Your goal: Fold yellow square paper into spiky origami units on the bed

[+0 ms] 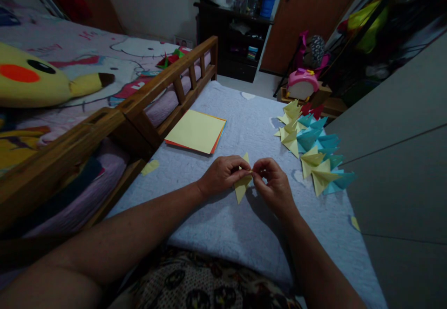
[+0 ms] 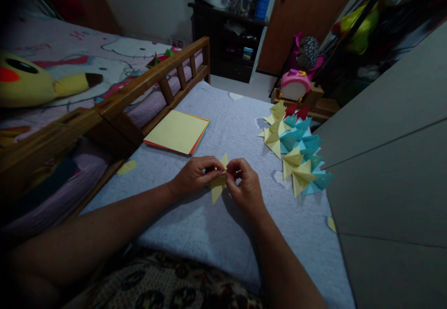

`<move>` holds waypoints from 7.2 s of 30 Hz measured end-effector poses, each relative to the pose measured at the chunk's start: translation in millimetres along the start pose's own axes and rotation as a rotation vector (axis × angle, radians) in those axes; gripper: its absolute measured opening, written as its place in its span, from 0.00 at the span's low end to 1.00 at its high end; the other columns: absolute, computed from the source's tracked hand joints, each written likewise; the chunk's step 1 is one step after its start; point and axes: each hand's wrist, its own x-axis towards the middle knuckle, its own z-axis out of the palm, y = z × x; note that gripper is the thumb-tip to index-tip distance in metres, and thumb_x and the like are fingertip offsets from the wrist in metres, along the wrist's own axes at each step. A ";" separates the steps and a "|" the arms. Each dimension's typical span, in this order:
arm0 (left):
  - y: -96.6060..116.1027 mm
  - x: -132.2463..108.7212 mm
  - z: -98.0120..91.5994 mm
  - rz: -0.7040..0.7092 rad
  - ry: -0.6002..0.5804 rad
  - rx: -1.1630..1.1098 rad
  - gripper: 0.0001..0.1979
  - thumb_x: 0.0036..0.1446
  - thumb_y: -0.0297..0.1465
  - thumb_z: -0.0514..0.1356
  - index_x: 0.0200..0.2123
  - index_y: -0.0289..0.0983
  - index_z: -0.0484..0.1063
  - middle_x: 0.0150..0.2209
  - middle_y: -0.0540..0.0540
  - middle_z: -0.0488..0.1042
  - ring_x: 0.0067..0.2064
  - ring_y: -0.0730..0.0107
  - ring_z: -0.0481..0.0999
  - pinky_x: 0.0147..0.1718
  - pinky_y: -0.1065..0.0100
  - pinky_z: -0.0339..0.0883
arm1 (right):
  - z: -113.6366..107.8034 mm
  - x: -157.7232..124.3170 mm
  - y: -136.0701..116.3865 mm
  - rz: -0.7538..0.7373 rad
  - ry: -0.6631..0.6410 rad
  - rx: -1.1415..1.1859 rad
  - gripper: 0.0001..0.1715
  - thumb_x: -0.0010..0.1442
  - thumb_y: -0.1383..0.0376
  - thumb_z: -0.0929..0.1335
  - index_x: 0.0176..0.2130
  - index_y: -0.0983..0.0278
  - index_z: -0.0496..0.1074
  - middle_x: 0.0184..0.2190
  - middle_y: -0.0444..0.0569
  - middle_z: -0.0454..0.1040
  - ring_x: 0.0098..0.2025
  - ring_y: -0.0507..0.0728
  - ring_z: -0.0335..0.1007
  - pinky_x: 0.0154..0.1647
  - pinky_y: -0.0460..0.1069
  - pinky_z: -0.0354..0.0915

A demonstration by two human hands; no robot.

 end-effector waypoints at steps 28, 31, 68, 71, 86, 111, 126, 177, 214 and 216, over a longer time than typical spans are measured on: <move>0.5 -0.3 1.2 0.034 0.005 0.038 0.07 0.63 0.30 0.60 0.35 0.36 0.77 0.31 0.47 0.78 0.30 0.73 0.72 0.33 0.70 0.67 | -5.7 -0.8 -7.0 0.205 -0.080 0.016 0.10 0.57 0.58 0.67 0.31 0.63 0.70 0.24 0.42 0.66 0.25 0.51 0.61 0.26 0.46 0.58; 0.8 -0.5 1.3 0.026 0.006 0.039 0.07 0.63 0.30 0.60 0.35 0.36 0.77 0.30 0.47 0.78 0.30 0.73 0.72 0.33 0.70 0.67 | -5.7 -0.3 -9.0 0.202 -0.067 0.018 0.11 0.58 0.58 0.67 0.30 0.63 0.70 0.24 0.42 0.66 0.25 0.51 0.60 0.25 0.46 0.57; 0.5 1.3 1.0 -0.190 -0.047 -0.199 0.07 0.56 0.32 0.61 0.32 0.34 0.76 0.24 0.52 0.69 0.25 0.76 0.63 0.25 0.71 0.56 | -8.1 2.1 -4.9 -0.158 -0.081 -0.216 0.07 0.58 0.68 0.65 0.28 0.60 0.67 0.27 0.43 0.64 0.28 0.52 0.61 0.30 0.47 0.58; 0.0 2.1 1.3 -0.200 -0.052 -0.242 0.07 0.56 0.33 0.61 0.32 0.34 0.75 0.24 0.53 0.68 0.25 0.77 0.62 0.24 0.72 0.55 | -8.5 1.5 -4.2 -0.204 -0.076 -0.255 0.08 0.59 0.70 0.65 0.28 0.60 0.67 0.28 0.44 0.64 0.30 0.53 0.62 0.31 0.47 0.59; 5.5 2.2 2.4 -0.214 -0.065 -0.264 0.07 0.58 0.33 0.61 0.33 0.35 0.73 0.26 0.52 0.69 0.26 0.76 0.62 0.25 0.72 0.57 | -8.1 1.6 0.3 0.203 -0.096 0.020 0.10 0.57 0.58 0.67 0.33 0.63 0.71 0.26 0.43 0.69 0.26 0.51 0.62 0.27 0.47 0.59; -6.2 0.7 4.3 -0.094 -0.092 -0.028 0.07 0.59 0.32 0.61 0.33 0.35 0.77 0.30 0.47 0.76 0.31 0.71 0.71 0.32 0.68 0.63 | -5.5 0.4 -1.9 -0.043 -0.069 -0.206 0.02 0.58 0.65 0.67 0.34 0.61 0.70 0.28 0.43 0.68 0.28 0.53 0.64 0.30 0.48 0.61; -9.4 0.7 4.4 -0.154 -0.119 0.003 0.06 0.58 0.29 0.60 0.34 0.35 0.77 0.30 0.48 0.75 0.31 0.71 0.71 0.32 0.68 0.61 | -2.5 1.4 1.8 -0.130 0.015 -0.244 0.07 0.60 0.68 0.65 0.30 0.62 0.68 0.26 0.43 0.67 0.28 0.52 0.63 0.30 0.48 0.59; -7.1 7.9 0.3 -0.394 0.114 -0.765 0.27 0.59 0.55 0.60 0.47 0.37 0.75 0.50 0.40 0.73 0.49 0.60 0.72 0.40 0.67 0.69 | -30.4 1.3 14.8 0.037 0.160 0.134 0.07 0.59 0.59 0.70 0.33 0.60 0.73 0.29 0.44 0.71 0.33 0.55 0.68 0.37 0.50 0.66; -0.6 10.7 1.5 -0.322 0.208 -0.612 0.20 0.54 0.39 0.68 0.47 0.38 0.72 0.42 0.47 0.74 0.32 0.75 0.68 0.30 0.72 0.61 | -18.8 6.1 9.0 -0.066 -0.021 -0.140 0.09 0.60 0.61 0.68 0.30 0.60 0.75 0.28 0.44 0.68 0.29 0.53 0.62 0.30 0.48 0.60; -1.0 10.9 0.1 -0.329 0.228 -0.617 0.21 0.57 0.41 0.66 0.50 0.39 0.70 0.44 0.46 0.74 0.32 0.74 0.68 0.28 0.72 0.60 | -20.6 7.2 12.2 -0.060 0.071 -0.115 0.09 0.61 0.61 0.68 0.30 0.60 0.75 0.28 0.44 0.67 0.29 0.53 0.62 0.31 0.48 0.60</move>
